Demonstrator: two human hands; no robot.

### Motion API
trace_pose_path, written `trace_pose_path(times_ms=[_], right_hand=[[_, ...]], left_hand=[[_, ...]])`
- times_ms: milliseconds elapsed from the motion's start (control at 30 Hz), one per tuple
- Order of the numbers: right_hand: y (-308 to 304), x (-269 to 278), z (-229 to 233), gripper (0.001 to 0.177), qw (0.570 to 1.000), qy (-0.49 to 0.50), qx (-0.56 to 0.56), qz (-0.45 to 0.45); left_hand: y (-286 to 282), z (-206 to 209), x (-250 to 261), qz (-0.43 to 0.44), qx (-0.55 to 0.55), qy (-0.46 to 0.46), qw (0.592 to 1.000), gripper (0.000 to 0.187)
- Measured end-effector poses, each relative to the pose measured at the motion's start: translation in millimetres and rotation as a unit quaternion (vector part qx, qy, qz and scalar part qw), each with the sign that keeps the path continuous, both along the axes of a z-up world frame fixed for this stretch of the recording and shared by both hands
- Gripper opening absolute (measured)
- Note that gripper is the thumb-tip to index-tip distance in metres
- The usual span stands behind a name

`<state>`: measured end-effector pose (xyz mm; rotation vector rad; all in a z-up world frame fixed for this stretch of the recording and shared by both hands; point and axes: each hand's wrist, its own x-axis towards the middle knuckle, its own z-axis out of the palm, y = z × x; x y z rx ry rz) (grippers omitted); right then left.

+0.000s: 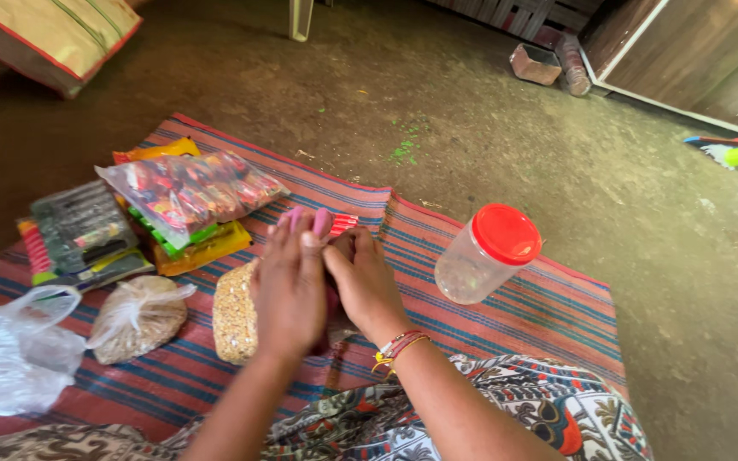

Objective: The person sits on a mat and transfers grains from a plastic bag into a clear plastic jar with a red lid. They then wipe the exterior of the jar with a pink cloth and secure the lid.

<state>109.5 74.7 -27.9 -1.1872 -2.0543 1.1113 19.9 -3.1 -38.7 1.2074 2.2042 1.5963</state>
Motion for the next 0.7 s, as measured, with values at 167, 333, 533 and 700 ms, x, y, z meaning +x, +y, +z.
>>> trace_pose_path(times_ms=[167,333,533,700], right_hand=[[-4.5,-2.3,12.3,0.049,0.995,0.075,-0.063,-0.008],[-10.2,-5.0,19.9,0.050,1.000,0.018,-0.004,-0.006],[-15.3,-5.5,23.9,0.055,0.999,-0.011,0.035,0.019],[-19.3,-3.0,20.7,0.052,0.999,-0.001,0.039,0.026]], left_hand=[[0.5,-12.3,-35.8,0.021,-0.091,-0.029,0.995,0.060],[-17.8,-21.1,-57.4,0.045,-0.207,-0.045,0.976,0.061],[-26.6,-66.9,-91.0,0.069,-0.139,-0.080,0.985,0.058],[-35.6,-88.5,-94.9,0.122,-0.128,-0.180,0.968,0.057]])
